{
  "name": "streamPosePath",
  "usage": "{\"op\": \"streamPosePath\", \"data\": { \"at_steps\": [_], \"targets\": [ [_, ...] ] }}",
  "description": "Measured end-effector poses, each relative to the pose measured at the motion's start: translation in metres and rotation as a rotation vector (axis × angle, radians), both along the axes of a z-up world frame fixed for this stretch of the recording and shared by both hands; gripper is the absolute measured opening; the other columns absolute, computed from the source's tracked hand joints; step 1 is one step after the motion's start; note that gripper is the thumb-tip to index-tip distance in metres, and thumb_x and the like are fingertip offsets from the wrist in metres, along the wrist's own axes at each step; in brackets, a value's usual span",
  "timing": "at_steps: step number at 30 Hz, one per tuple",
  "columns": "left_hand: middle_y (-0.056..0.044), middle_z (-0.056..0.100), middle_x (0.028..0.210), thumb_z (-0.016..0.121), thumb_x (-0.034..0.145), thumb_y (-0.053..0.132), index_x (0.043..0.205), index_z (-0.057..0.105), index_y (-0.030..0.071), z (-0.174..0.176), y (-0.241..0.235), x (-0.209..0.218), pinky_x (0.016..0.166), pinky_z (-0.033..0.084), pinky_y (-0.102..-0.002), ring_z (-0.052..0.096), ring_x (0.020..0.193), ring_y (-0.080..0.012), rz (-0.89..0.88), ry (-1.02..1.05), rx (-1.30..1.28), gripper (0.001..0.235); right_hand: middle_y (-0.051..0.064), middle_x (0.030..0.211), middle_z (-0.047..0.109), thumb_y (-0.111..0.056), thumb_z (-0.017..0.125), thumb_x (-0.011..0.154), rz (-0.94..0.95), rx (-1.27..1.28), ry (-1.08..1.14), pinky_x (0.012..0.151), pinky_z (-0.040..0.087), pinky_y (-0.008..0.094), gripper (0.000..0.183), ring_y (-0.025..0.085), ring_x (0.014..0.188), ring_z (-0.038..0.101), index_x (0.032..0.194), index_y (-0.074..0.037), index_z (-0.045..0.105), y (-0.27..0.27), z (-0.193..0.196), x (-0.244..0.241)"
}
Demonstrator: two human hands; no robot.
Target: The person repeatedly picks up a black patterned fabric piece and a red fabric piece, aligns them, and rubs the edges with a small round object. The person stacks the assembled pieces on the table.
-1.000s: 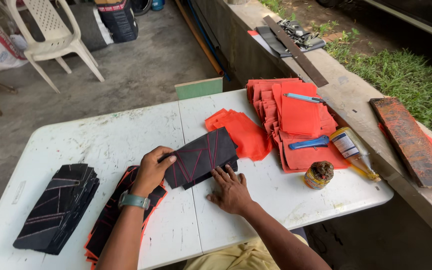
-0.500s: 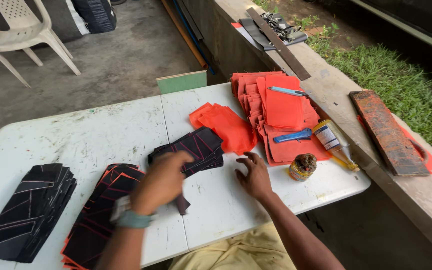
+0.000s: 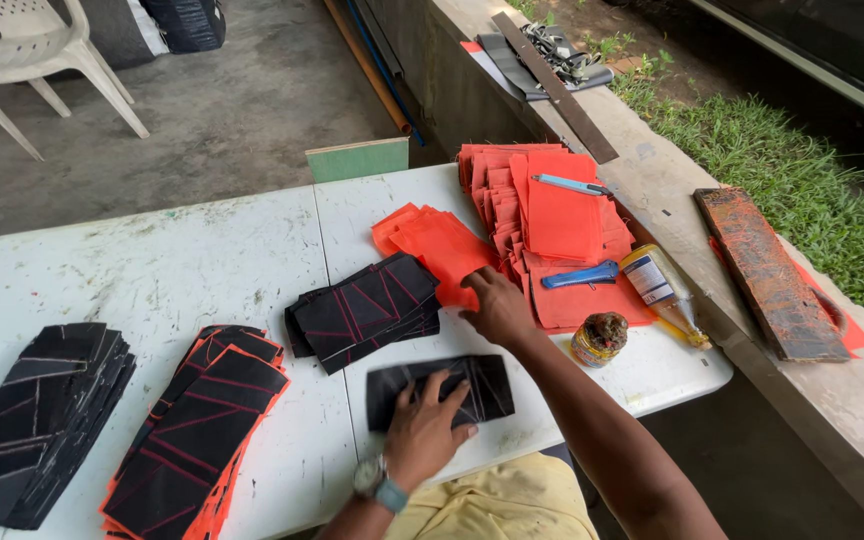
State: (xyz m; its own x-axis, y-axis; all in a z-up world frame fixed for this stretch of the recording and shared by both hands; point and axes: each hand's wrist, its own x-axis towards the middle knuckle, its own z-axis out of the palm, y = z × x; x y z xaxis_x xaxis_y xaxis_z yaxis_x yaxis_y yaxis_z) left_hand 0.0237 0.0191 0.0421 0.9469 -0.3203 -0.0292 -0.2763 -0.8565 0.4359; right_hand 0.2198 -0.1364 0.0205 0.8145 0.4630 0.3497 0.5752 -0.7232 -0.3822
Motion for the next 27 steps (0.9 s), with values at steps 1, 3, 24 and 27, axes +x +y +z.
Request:
{"op": "streamPosePath", "data": {
  "at_steps": [1, 3, 24, 27],
  "targets": [
    [-0.016, 0.034, 0.154, 0.065, 0.094, 0.047, 0.152, 0.043, 0.013, 0.002, 0.001, -0.006, 0.119, 0.022, -0.058, 0.061, 0.119, -0.0347, 0.037, 0.142, 0.047, 0.07, 0.013, 0.12, 0.061, -0.023, 0.086, 0.072, 0.005, -0.047, -0.037, 0.088, 0.05, 0.047, 0.053, 0.035, 0.106, 0.062, 0.118, -0.01, 0.063, 0.007, -0.001, 0.002],
    [-0.015, 0.033, 0.156, 0.064, 0.095, 0.048, 0.154, 0.041, 0.014, 0.008, 0.001, -0.013, 0.12, 0.023, -0.056, 0.063, 0.115, -0.0329, 0.061, 0.28, 0.087, 0.072, 0.012, 0.119, 0.062, -0.022, 0.083, 0.075, 0.011, -0.101, -0.106, 0.086, 0.05, 0.047, 0.045, 0.035, 0.105, 0.063, 0.114, -0.01, 0.065, 0.018, -0.005, 0.004],
    [-0.019, 0.057, 0.132, 0.055, 0.098, 0.055, 0.151, 0.043, 0.012, -0.049, -0.003, 0.173, 0.111, 0.031, -0.054, 0.057, 0.123, -0.0318, 0.122, -0.141, 0.163, 0.07, 0.001, 0.088, 0.063, -0.019, 0.064, 0.106, -0.022, 0.799, 0.132, 0.078, 0.05, 0.025, 0.02, 0.007, 0.084, 0.053, 0.109, 0.0, 0.066, -0.027, 0.079, 0.022],
    [-0.02, 0.056, 0.134, 0.056, 0.095, 0.058, 0.15, 0.043, 0.01, -0.059, 0.002, 0.191, 0.109, 0.031, -0.052, 0.056, 0.122, -0.0331, 0.171, -0.084, 0.124, 0.074, -0.005, 0.091, 0.062, -0.018, 0.063, 0.107, 0.05, 0.924, 0.085, 0.081, 0.048, 0.022, 0.017, 0.004, 0.086, 0.052, 0.11, -0.001, 0.065, -0.036, 0.115, 0.008]
  ]
}}
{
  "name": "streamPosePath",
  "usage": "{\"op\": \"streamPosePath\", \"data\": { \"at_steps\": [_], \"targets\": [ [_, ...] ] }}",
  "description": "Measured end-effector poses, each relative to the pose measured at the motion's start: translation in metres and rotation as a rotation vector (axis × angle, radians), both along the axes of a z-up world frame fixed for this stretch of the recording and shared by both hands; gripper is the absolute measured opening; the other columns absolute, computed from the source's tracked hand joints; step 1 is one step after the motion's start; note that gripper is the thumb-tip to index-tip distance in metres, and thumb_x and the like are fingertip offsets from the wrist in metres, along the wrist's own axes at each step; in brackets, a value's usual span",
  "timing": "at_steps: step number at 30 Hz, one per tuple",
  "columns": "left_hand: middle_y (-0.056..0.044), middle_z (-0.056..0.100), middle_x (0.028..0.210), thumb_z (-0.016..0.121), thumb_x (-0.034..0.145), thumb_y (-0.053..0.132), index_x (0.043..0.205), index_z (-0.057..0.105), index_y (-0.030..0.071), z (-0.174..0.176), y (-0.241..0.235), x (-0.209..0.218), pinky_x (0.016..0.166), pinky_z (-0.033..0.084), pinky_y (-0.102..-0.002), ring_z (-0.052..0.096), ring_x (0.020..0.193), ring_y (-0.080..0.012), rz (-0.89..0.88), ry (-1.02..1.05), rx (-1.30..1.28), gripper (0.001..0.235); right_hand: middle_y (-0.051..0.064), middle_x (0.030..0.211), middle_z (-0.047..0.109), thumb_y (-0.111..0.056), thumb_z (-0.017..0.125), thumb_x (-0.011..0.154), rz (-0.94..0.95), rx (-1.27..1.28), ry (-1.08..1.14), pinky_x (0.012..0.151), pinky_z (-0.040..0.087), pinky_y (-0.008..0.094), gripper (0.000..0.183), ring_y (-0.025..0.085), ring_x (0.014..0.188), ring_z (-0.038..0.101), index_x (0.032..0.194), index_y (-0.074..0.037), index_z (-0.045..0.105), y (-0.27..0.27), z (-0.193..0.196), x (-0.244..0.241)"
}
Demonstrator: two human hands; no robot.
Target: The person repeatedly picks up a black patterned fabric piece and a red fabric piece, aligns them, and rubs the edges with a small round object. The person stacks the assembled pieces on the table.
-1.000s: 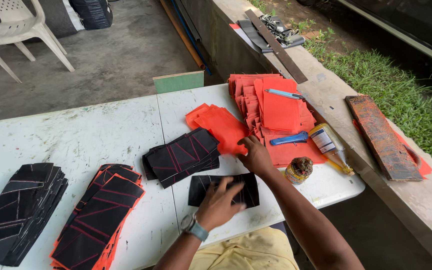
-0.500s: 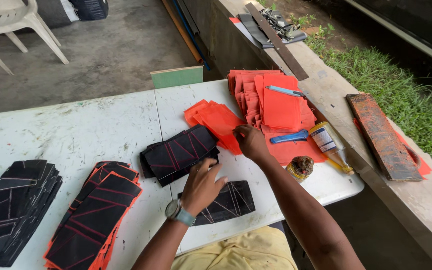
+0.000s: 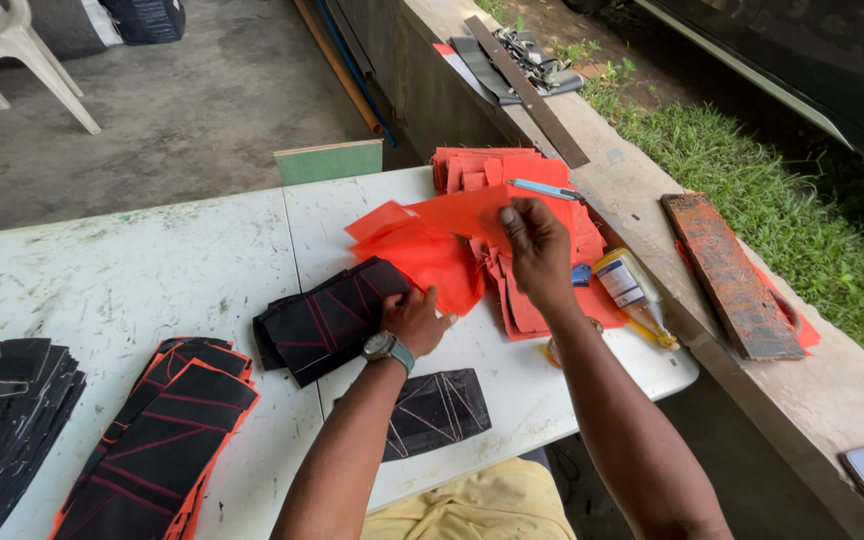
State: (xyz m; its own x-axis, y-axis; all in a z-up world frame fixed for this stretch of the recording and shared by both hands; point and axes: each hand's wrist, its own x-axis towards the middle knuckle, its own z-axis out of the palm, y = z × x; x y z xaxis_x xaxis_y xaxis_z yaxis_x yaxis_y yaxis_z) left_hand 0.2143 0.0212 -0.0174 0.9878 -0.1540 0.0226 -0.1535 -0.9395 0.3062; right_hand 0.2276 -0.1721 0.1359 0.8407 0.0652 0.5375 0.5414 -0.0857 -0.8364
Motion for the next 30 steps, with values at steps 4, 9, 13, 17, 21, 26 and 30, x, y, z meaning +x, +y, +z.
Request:
{"op": "streamPosePath", "data": {
  "at_steps": [4, 9, 13, 17, 21, 26, 30],
  "targets": [
    [-0.017, 0.058, 0.133, 0.056, 0.092, 0.059, 0.146, 0.048, 0.012, 0.004, -0.003, 0.006, 0.107, 0.035, -0.05, 0.057, 0.122, -0.0308, 0.034, 0.003, -0.018, 0.073, -0.004, 0.097, 0.065, -0.016, 0.064, 0.108, 0.103, 0.162, 0.005, 0.083, 0.048, 0.022, 0.015, 0.003, 0.09, 0.054, 0.111, -0.002, 0.066, -0.007, 0.037, -0.029],
    [-0.011, 0.069, 0.129, 0.043, 0.102, 0.066, 0.132, 0.062, 0.006, 0.029, -0.014, -0.028, 0.113, 0.049, -0.049, 0.059, 0.12, -0.0265, -0.136, -0.05, -1.351, 0.07, 0.0, 0.1, 0.071, -0.014, 0.064, 0.104, 0.294, 0.44, 0.198, 0.083, 0.054, 0.026, 0.011, 0.007, 0.09, 0.063, 0.108, -0.004, 0.068, -0.019, 0.043, -0.044],
    [-0.013, 0.064, 0.137, 0.048, 0.086, 0.078, 0.14, 0.056, 0.001, 0.039, 0.002, -0.103, 0.1, 0.051, -0.052, 0.061, 0.124, -0.0245, -0.348, 0.718, -2.468, 0.094, 0.001, 0.104, 0.069, -0.013, 0.065, 0.107, 0.307, 0.459, 0.26, 0.087, 0.053, 0.026, 0.013, 0.008, 0.095, 0.063, 0.113, -0.002, 0.066, -0.029, 0.012, -0.051],
    [-0.009, 0.063, 0.14, 0.066, 0.095, 0.043, 0.143, 0.052, 0.008, 0.04, 0.037, -0.155, 0.096, 0.055, -0.047, 0.062, 0.127, -0.0215, -0.235, 0.624, -2.271, 0.061, 0.001, 0.095, 0.069, -0.019, 0.063, 0.1, 0.247, 0.327, 0.589, 0.06, 0.05, 0.03, 0.033, 0.011, 0.077, 0.063, 0.129, -0.005, 0.063, -0.045, -0.026, -0.073],
    [-0.01, 0.066, 0.131, 0.08, 0.082, 0.006, 0.148, 0.046, 0.005, 0.028, 0.067, -0.172, 0.098, 0.054, -0.043, 0.063, 0.119, -0.0246, 0.075, 0.379, -1.857, 0.074, -0.002, 0.094, 0.068, -0.006, 0.073, 0.083, 0.359, 0.152, 0.697, 0.063, 0.054, 0.029, 0.064, 0.01, 0.075, 0.065, 0.142, -0.011, 0.049, -0.053, -0.059, -0.098],
    [-0.008, 0.061, 0.128, 0.074, 0.082, 0.007, 0.155, 0.035, 0.01, 0.016, 0.067, -0.187, 0.101, 0.051, -0.043, 0.061, 0.118, -0.0199, 0.501, 0.366, -1.883, 0.083, 0.003, 0.09, 0.069, -0.001, 0.077, 0.088, 0.414, 0.201, 0.624, 0.071, 0.053, 0.026, 0.06, 0.01, 0.077, 0.064, 0.144, 0.002, 0.057, -0.056, -0.066, -0.1],
    [-0.016, 0.051, 0.134, 0.078, 0.085, 0.019, 0.158, 0.033, 0.0, 0.004, 0.016, -0.227, 0.109, 0.047, -0.042, 0.055, 0.123, -0.0209, 0.408, 0.196, -2.09, 0.088, 0.006, 0.093, 0.073, 0.001, 0.076, 0.088, 0.447, 0.216, 0.542, 0.075, 0.055, 0.026, 0.056, 0.012, 0.082, 0.069, 0.142, 0.001, 0.059, -0.055, -0.04, -0.097]
  ]
}}
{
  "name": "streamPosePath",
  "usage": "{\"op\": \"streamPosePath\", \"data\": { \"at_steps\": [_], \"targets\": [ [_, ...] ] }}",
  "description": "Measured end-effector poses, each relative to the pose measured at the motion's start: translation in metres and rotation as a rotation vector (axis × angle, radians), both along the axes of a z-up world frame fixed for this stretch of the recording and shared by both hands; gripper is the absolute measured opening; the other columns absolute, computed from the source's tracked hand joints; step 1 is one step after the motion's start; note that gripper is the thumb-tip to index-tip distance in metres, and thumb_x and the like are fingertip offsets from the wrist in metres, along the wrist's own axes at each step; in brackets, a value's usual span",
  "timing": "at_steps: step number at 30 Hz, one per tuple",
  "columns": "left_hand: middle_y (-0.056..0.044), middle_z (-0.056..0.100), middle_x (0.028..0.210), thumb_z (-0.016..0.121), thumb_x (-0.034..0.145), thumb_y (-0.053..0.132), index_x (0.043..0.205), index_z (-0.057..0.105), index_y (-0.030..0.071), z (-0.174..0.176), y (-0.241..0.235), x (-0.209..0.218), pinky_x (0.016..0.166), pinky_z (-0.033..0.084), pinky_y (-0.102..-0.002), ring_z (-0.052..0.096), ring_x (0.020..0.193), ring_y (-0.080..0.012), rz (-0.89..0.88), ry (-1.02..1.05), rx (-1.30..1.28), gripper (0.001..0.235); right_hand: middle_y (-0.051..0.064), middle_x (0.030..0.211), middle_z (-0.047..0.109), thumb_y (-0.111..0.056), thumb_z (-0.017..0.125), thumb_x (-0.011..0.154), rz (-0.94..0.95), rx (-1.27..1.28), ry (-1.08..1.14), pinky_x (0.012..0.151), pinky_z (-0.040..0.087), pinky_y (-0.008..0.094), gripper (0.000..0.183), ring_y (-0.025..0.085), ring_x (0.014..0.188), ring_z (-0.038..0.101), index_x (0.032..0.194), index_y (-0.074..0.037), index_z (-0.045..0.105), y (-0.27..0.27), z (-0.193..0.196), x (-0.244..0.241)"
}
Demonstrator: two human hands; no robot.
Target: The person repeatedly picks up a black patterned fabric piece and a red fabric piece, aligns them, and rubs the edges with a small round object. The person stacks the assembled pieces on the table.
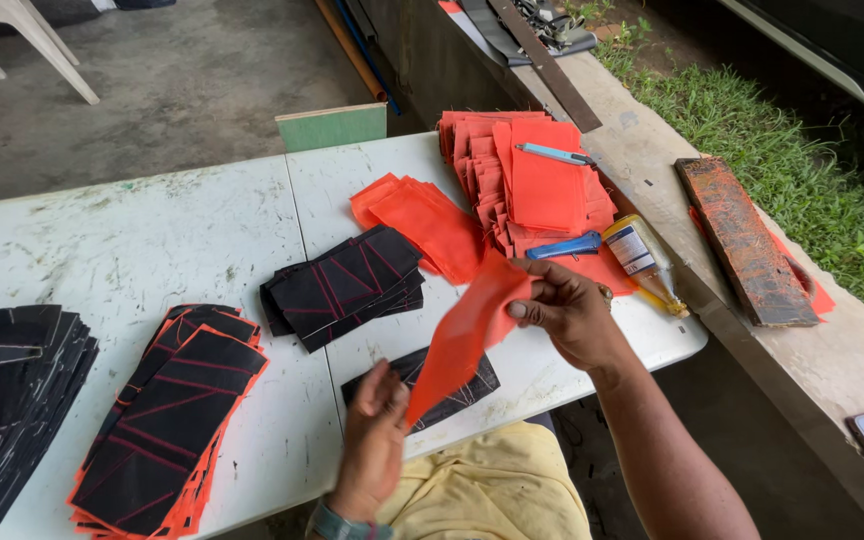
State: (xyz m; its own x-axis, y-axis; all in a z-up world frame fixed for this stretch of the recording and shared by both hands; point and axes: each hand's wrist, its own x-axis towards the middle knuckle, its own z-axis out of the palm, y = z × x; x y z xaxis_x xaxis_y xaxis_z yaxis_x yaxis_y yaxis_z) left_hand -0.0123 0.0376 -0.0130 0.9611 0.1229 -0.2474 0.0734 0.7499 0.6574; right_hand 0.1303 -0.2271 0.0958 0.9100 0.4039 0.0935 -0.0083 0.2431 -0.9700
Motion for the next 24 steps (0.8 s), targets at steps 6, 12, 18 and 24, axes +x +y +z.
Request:
{"op": "streamPosePath", "data": {
  "at_steps": [6, 12, 18, 24],
  "targets": [
    [-0.022, 0.049, 0.138, 0.065, 0.077, 0.068, 0.154, 0.028, -0.005, 0.011, -0.055, -0.021, 0.107, 0.049, -0.051, 0.051, 0.128, -0.0249, -0.345, 0.086, -0.383, 0.112, 0.01, 0.108, 0.076, 0.005, 0.075, 0.088, 0.059, 0.076, -0.097, 0.086, 0.058, 0.028, 0.052, 0.013, 0.095, 0.073, 0.137, 0.001, 0.06, 0.0, 0.053, -0.017],
    [-0.016, 0.053, 0.136, 0.067, 0.072, 0.073, 0.145, 0.038, -0.002, 0.029, -0.072, 0.024, 0.104, 0.052, -0.053, 0.054, 0.128, -0.0278, -0.539, -0.181, -0.671, 0.109, 0.011, 0.112, 0.076, 0.006, 0.075, 0.089, 0.041, 0.085, -0.169, 0.092, 0.058, 0.03, 0.052, 0.016, 0.102, 0.073, 0.139, 0.002, 0.06, -0.003, 0.086, -0.024],
    [-0.005, 0.07, 0.115, 0.074, 0.099, 0.012, 0.121, 0.069, 0.008, 0.006, -0.029, 0.033, 0.085, 0.059, -0.036, 0.068, 0.11, -0.018, -0.385, -0.236, -0.287, 0.023, 0.007, 0.11, 0.073, 0.003, 0.079, 0.083, -0.021, -0.108, -0.204, 0.087, 0.058, 0.028, 0.064, 0.013, 0.099, 0.07, 0.143, -0.002, 0.057, -0.019, 0.086, -0.02],
    [-0.003, 0.077, 0.109, 0.069, 0.092, 0.016, 0.113, 0.073, 0.005, 0.014, 0.068, 0.017, 0.075, 0.065, -0.03, 0.073, 0.098, -0.0128, -0.285, 0.011, 0.348, 0.024, 0.006, 0.086, 0.069, -0.004, 0.084, 0.077, -0.064, -0.393, -0.014, 0.066, 0.055, 0.027, 0.072, 0.011, 0.076, 0.066, 0.144, -0.007, 0.058, -0.008, 0.025, -0.007]
  ]
}}
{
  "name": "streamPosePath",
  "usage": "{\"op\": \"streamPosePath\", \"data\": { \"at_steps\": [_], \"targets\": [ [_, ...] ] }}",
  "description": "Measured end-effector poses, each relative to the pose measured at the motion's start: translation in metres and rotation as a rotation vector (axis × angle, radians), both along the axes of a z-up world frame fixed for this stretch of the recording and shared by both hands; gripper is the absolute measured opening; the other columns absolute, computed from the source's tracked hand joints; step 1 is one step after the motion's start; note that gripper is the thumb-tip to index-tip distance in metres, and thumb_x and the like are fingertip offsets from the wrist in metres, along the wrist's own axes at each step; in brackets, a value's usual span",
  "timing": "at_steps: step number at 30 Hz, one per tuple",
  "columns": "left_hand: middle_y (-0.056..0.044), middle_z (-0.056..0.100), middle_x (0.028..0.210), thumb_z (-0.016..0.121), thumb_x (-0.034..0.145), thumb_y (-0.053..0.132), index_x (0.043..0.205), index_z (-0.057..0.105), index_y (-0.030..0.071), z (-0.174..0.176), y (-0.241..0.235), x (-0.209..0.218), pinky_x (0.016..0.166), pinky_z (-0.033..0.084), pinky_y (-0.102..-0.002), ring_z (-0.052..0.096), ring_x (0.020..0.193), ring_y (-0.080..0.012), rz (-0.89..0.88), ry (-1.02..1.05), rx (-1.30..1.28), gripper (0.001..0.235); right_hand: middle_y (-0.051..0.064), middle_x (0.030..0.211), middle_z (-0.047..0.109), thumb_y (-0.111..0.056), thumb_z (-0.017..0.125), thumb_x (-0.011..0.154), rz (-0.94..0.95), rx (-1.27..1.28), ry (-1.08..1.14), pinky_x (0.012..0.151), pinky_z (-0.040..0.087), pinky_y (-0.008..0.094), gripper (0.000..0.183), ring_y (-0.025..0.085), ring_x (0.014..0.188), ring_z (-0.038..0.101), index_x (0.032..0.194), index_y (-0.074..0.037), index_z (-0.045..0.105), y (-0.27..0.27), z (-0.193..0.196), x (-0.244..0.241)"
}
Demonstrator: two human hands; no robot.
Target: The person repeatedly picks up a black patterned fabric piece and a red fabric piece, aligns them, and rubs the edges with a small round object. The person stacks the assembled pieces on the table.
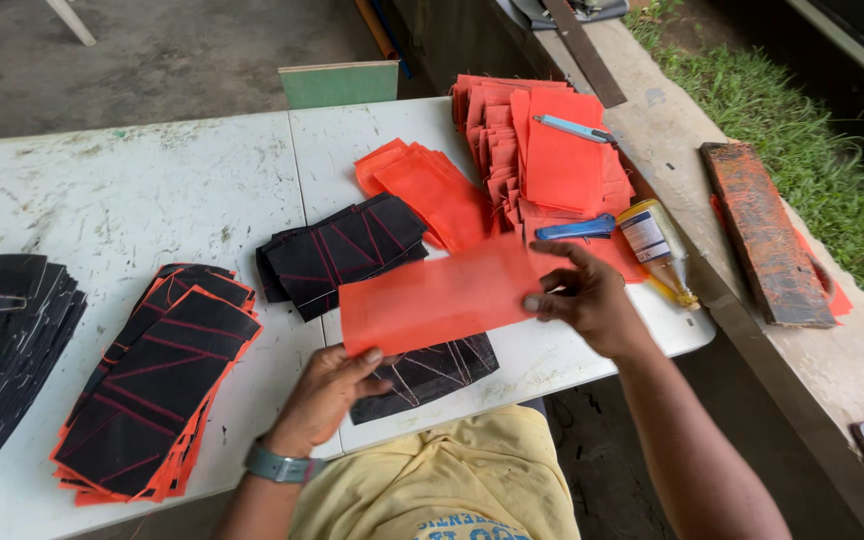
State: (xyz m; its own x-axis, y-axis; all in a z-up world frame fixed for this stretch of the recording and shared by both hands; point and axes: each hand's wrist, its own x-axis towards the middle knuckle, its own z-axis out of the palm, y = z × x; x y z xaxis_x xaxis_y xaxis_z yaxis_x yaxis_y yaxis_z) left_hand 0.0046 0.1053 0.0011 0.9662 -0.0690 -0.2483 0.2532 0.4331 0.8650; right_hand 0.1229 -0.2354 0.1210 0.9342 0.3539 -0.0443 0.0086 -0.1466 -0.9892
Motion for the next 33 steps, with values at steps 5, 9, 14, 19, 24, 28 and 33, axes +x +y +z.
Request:
{"op": "streamPosePath", "data": {
  "at_steps": [5, 9, 14, 19, 24, 28, 33],
  "targets": [
    [-0.007, 0.077, 0.098, 0.076, 0.087, 0.014, 0.114, 0.074, 0.001, 0.013, 0.011, -0.023, 0.064, 0.06, -0.029, 0.069, 0.082, -0.013, 0.062, 0.083, 0.428, 0.03, 0.007, 0.081, 0.076, -0.008, 0.081, 0.08, -0.008, -0.172, 0.169, 0.061, 0.056, 0.027, 0.066, 0.011, 0.071, 0.071, 0.141, -0.009, 0.056, 0.021, -0.058, -0.005],
    [-0.011, 0.078, 0.09, 0.081, 0.076, 0.01, 0.117, 0.061, 0.002, 0.015, -0.002, -0.043, 0.061, 0.062, -0.03, 0.074, 0.076, -0.0154, 0.083, 0.202, 0.5, 0.046, 0.011, 0.084, 0.076, -0.01, 0.084, 0.079, 0.016, -0.406, 0.245, 0.059, 0.055, 0.029, 0.067, 0.014, 0.067, 0.068, 0.14, -0.009, 0.056, 0.025, -0.078, -0.014],
    [-0.011, 0.076, 0.088, 0.085, 0.077, 0.015, 0.118, 0.061, 0.001, 0.011, -0.003, -0.055, 0.061, 0.064, -0.029, 0.075, 0.075, -0.0146, 0.129, 0.301, 0.579, 0.049, 0.01, 0.081, 0.079, -0.012, 0.084, 0.079, 0.051, -0.514, 0.195, 0.059, 0.055, 0.029, 0.068, 0.012, 0.065, 0.071, 0.141, -0.008, 0.055, 0.026, -0.082, -0.015],
    [-0.015, 0.076, 0.088, 0.082, 0.084, 0.018, 0.107, 0.07, -0.011, 0.012, -0.005, -0.053, 0.059, 0.066, -0.03, 0.073, 0.075, -0.0167, 0.191, 0.293, 0.47, 0.039, 0.01, 0.078, 0.079, -0.013, 0.085, 0.077, 0.077, -0.53, 0.206, 0.059, 0.055, 0.029, 0.072, 0.012, 0.063, 0.07, 0.141, -0.009, 0.053, 0.025, -0.076, -0.014],
    [-0.014, 0.081, 0.08, 0.085, 0.074, 0.016, 0.118, 0.058, 0.004, 0.03, -0.009, -0.058, 0.057, 0.061, -0.029, 0.077, 0.067, -0.0173, 0.137, 0.327, 0.791, 0.053, 0.01, 0.08, 0.079, -0.016, 0.088, 0.075, 0.079, -0.587, 0.21, 0.057, 0.054, 0.031, 0.075, 0.013, 0.062, 0.068, 0.142, -0.011, 0.054, 0.026, -0.073, -0.017],
    [-0.014, 0.08, 0.076, 0.087, 0.073, 0.018, 0.123, 0.053, 0.006, 0.05, -0.016, -0.058, 0.058, 0.06, -0.032, 0.078, 0.064, -0.0186, 0.158, 0.325, 0.918, 0.061, 0.01, 0.083, 0.08, -0.018, 0.088, 0.075, 0.057, -0.614, 0.214, 0.057, 0.056, 0.031, 0.076, 0.013, 0.062, 0.069, 0.141, -0.011, 0.054, 0.03, -0.07, -0.02],
    [-0.012, 0.081, 0.077, 0.087, 0.074, 0.022, 0.128, 0.05, 0.007, 0.06, -0.017, -0.055, 0.066, 0.061, -0.032, 0.079, 0.069, -0.0197, 0.134, 0.322, 1.071, 0.067, 0.01, 0.084, 0.081, -0.02, 0.087, 0.076, 0.029, -0.619, 0.204, 0.058, 0.057, 0.031, 0.073, 0.014, 0.061, 0.069, 0.141, -0.011, 0.055, 0.03, -0.069, -0.026]
  ]
}}
